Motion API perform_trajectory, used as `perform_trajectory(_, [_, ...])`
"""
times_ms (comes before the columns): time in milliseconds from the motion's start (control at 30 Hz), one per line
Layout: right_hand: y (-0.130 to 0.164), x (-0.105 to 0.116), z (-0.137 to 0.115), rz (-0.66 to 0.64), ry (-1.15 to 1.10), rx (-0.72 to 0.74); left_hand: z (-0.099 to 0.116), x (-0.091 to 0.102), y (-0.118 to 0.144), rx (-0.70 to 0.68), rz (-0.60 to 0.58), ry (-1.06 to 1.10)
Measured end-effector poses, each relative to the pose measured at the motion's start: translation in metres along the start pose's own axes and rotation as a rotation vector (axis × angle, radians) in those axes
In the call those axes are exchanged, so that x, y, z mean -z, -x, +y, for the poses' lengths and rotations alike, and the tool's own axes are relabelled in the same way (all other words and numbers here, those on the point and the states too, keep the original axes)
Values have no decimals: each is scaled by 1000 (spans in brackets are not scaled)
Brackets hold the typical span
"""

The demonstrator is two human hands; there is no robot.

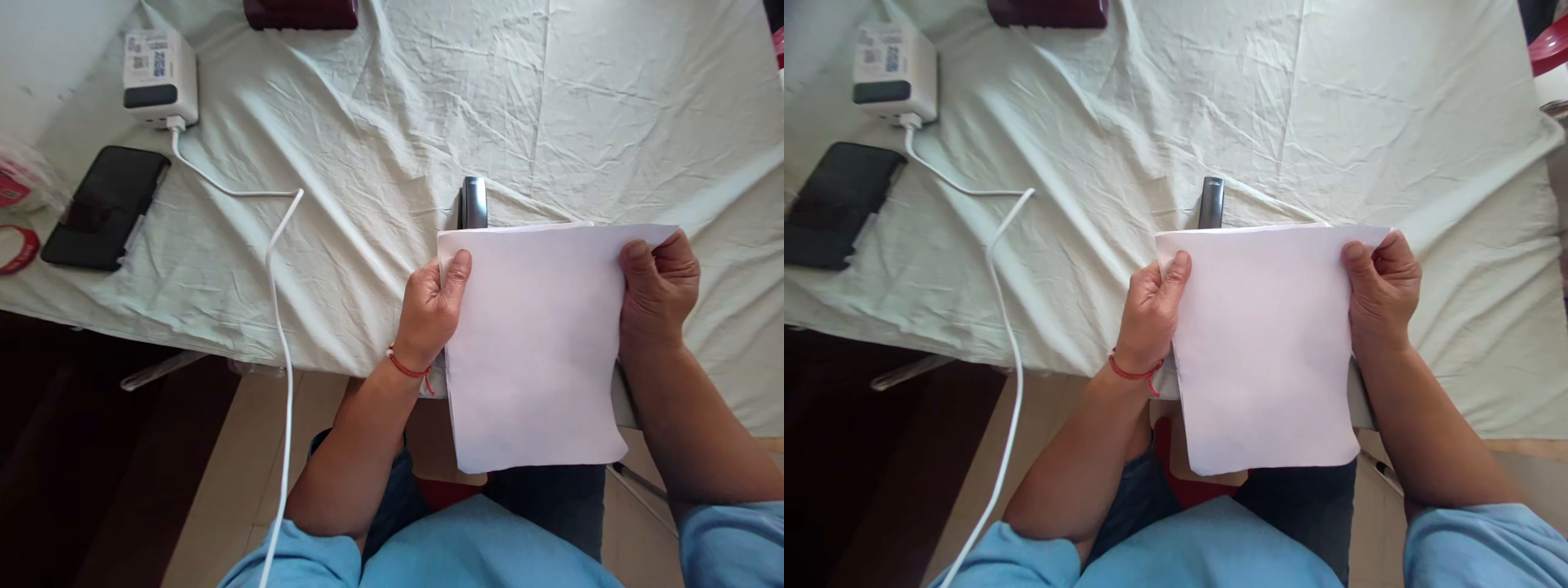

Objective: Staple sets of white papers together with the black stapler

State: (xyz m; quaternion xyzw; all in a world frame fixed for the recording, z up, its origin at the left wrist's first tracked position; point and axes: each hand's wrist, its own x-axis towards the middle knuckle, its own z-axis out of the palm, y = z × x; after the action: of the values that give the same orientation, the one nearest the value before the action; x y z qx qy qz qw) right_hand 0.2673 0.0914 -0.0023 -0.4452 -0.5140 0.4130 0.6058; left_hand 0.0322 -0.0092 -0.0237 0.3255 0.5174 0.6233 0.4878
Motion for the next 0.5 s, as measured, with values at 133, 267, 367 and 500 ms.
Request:
perform_trajectory(133, [-1, 0, 1, -4, -12, 2, 1, 0, 0, -33, -16, -66])
perform_trajectory(267, [-1, 0, 1, -8, -8, 4, 3, -1, 1, -30, -16, -77])
perform_trajectory(367, [2, -2, -1, -7, -15, -14, 4, -2, 1, -21, -23, -77])
perform_trajectory(500, [3, -3, 0, 3, 25, -43, 3, -2, 1, -40, 12, -82])
